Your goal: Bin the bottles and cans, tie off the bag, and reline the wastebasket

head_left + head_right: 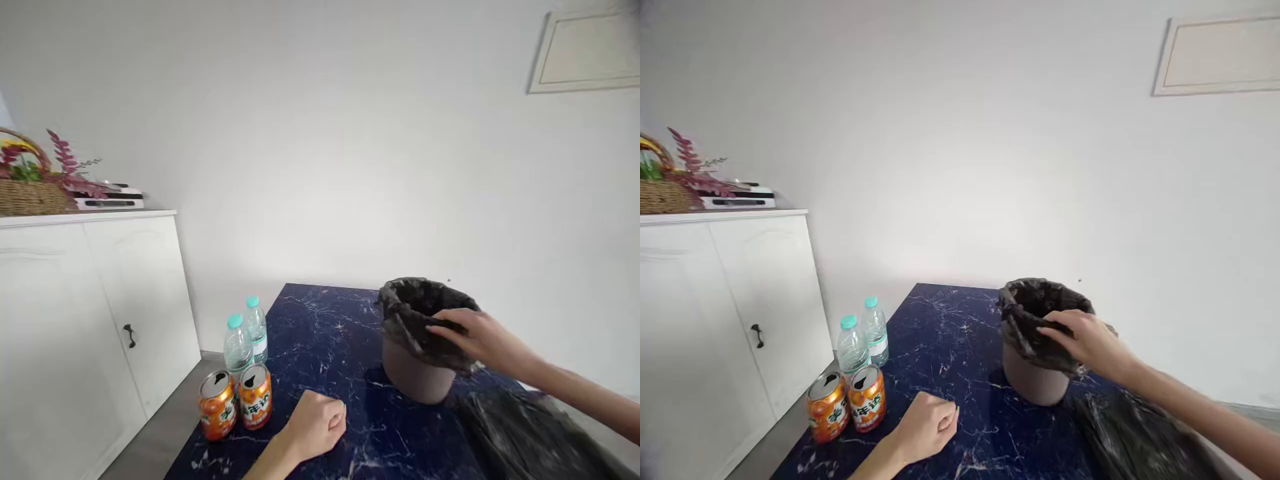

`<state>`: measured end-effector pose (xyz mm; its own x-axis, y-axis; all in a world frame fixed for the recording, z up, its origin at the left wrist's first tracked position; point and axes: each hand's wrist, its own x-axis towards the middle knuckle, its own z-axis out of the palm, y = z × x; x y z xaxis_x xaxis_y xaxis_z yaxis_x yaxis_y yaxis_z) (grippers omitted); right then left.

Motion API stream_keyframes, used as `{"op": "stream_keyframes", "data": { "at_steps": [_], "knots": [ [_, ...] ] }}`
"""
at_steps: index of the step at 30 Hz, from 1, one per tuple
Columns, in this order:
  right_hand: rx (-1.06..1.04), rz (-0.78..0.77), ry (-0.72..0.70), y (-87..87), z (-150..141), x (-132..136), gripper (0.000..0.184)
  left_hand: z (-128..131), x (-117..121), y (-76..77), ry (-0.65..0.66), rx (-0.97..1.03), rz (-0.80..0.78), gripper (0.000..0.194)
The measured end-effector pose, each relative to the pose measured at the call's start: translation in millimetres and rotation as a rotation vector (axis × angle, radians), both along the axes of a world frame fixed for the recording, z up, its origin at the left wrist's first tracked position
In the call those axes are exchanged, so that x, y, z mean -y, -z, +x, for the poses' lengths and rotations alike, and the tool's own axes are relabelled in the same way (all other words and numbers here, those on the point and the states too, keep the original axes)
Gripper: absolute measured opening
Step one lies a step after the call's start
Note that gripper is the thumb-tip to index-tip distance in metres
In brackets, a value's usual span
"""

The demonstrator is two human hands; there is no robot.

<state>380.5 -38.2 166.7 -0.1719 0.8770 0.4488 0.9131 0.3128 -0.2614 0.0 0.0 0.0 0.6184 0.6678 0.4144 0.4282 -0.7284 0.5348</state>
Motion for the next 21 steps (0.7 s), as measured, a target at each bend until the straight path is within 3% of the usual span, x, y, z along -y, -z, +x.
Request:
{"op": "stream_keyframes", "data": {
  "at_steps": [8,11,14,18,21],
  "knots": [
    [-0.031,-0.017,-0.282,-17.0,-91.4,50.2,0.034,0.4,-7.7,-14.1,-0.34,0.258,-0.119,0.037],
    [-0.022,0.003,-0.336,-19.8,-107.4,63.1,0.028,-4.6,-8.0,-19.8,-0.355,0.343,-0.267,0.049],
    [0.03,0.066,-0.364,-19.6,-113.4,73.0,0.025,-9.8,-8.4,-21.5,-0.268,0.468,-0.439,0.058],
    [0.115,0.231,-0.271,-9.2,-104.2,82.7,0.062,-10.3,-8.7,-20.2,-0.142,0.54,-0.521,0.068],
    [0.14,0.298,-0.186,6.9,-88.1,87.3,0.073,-8.7,-7.8,-20.0,-0.14,0.546,-0.512,0.072]
  ]
}}
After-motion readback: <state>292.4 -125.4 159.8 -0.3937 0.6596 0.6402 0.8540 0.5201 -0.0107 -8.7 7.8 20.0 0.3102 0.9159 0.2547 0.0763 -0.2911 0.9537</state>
